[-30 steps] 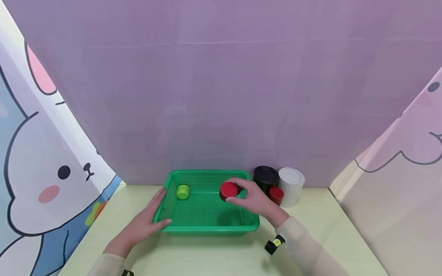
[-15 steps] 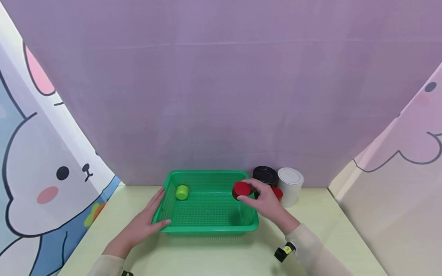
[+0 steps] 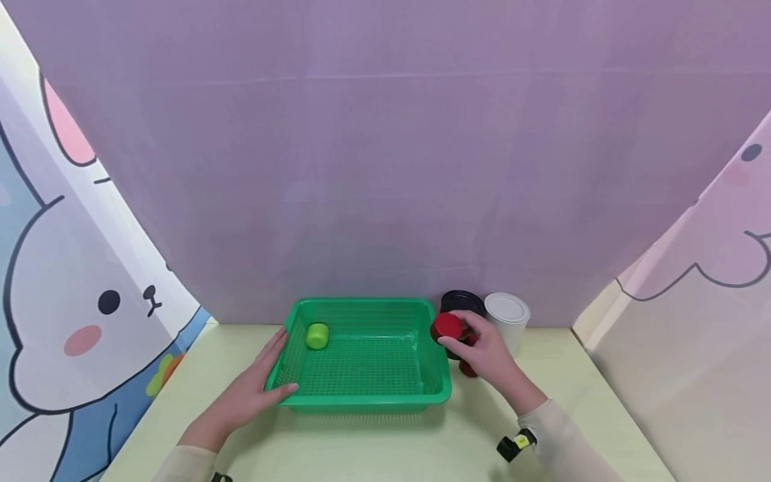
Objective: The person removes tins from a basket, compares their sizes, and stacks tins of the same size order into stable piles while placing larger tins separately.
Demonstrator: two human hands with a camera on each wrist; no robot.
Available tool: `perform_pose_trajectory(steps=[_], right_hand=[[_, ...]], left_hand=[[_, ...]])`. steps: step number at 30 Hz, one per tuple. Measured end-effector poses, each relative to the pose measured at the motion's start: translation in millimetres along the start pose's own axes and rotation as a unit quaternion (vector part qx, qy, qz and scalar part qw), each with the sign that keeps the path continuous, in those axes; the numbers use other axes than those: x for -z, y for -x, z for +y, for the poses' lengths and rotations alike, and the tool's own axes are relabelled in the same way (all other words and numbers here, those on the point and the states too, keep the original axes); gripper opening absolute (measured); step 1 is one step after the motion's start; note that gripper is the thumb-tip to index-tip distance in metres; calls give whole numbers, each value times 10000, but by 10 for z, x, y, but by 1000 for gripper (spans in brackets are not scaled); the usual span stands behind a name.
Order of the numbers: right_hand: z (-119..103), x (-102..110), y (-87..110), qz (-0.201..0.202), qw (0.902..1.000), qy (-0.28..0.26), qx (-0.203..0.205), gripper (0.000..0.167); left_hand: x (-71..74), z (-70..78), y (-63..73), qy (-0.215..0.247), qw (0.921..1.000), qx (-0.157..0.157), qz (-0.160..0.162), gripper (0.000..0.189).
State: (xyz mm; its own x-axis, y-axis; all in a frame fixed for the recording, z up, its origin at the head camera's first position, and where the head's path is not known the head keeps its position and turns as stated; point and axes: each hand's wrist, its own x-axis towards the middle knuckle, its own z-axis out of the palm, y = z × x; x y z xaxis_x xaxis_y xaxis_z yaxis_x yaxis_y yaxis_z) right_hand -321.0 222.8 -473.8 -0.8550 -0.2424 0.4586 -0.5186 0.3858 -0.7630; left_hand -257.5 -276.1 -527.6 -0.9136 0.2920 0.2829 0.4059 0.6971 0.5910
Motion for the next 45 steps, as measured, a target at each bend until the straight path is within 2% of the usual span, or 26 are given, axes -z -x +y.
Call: perform_pose_trajectory(steps=[5,12,22,35,45], right_hand=[[34,111,28,238,9991,237,-253,48],[105,219,50,512,9976,402,-232,50],[213,316,112,785,9954,514,-212,47],[355,399,115,846,9926,865,-146,39],[389,412,164,963,9892,1020,-427,49]], left_hand=[[7,26,11,-17,10000,-21,6,102],[-6,-7,4,-31,10000,-20,25,103],[11,38,5,-25,10000,-27,30,102],[21,68,7,-37,10000,-61,16,102],[11,33,6,-5,10000,-79,14,102]])
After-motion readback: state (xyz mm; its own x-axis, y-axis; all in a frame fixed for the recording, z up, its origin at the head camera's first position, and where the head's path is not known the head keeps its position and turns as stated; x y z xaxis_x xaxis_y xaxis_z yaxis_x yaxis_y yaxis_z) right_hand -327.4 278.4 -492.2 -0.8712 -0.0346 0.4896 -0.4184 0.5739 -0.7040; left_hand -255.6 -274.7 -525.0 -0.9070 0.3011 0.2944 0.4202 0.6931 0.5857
